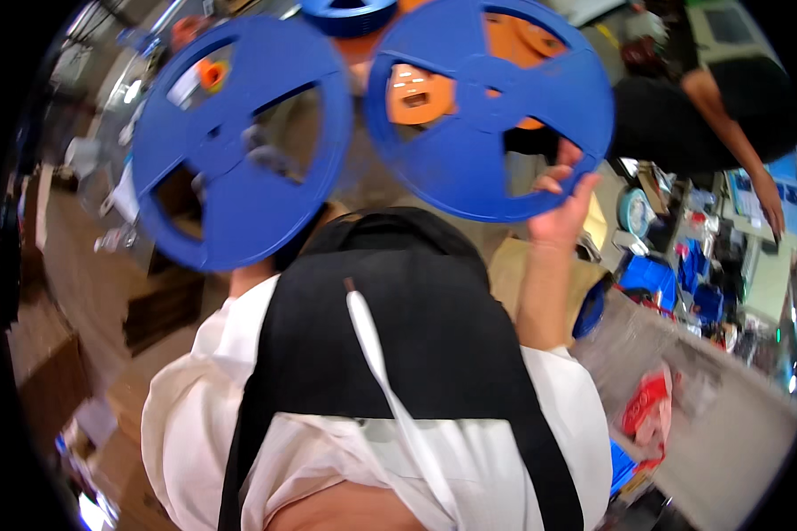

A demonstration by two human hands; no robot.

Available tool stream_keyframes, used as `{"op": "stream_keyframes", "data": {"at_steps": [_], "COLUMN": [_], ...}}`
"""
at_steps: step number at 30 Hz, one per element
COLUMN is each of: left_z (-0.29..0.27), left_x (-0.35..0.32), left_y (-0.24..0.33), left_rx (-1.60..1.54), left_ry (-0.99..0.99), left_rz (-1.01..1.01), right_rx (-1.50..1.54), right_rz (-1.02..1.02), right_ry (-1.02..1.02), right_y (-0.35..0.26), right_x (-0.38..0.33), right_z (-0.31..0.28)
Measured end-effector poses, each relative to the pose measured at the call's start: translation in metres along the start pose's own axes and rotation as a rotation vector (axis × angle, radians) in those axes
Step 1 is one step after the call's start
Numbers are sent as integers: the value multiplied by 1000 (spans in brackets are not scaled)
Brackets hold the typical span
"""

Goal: The person repeatedly picks up blue plastic spools, stacks them into a cardboard box, and then closes and tapes the box. The person handles the spools one at a time and uses a handheld tape dispenser to seal the box.

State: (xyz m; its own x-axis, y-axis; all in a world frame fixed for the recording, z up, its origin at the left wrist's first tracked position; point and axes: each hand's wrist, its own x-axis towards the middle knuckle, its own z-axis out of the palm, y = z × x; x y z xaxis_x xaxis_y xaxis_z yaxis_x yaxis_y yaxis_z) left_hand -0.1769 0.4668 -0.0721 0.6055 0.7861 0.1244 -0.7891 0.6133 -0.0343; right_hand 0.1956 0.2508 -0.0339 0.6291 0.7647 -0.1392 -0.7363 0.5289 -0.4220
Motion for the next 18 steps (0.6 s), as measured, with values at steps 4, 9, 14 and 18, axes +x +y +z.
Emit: {"op": "stream_keyframes", "data": {"at_steps": [4,9,14,18], "left_z": [-24,-44,-50,-34], "left_x": [-5,-28,-17,5], "left_y": [25,47,45,13], "left_rx": [182,464,694,935], "left_ry": [187,404,495,468], "left_rz": [58,128,130,107], "right_rx": [-33,21,-22,-433], "right_rz": [-75,-60,-55,-138], "right_ry": [-46,-30,53,121], "right_y": [0,7,8,51], "right_x": [2,0,8,13], "right_z": [-2,2,14,69]}}
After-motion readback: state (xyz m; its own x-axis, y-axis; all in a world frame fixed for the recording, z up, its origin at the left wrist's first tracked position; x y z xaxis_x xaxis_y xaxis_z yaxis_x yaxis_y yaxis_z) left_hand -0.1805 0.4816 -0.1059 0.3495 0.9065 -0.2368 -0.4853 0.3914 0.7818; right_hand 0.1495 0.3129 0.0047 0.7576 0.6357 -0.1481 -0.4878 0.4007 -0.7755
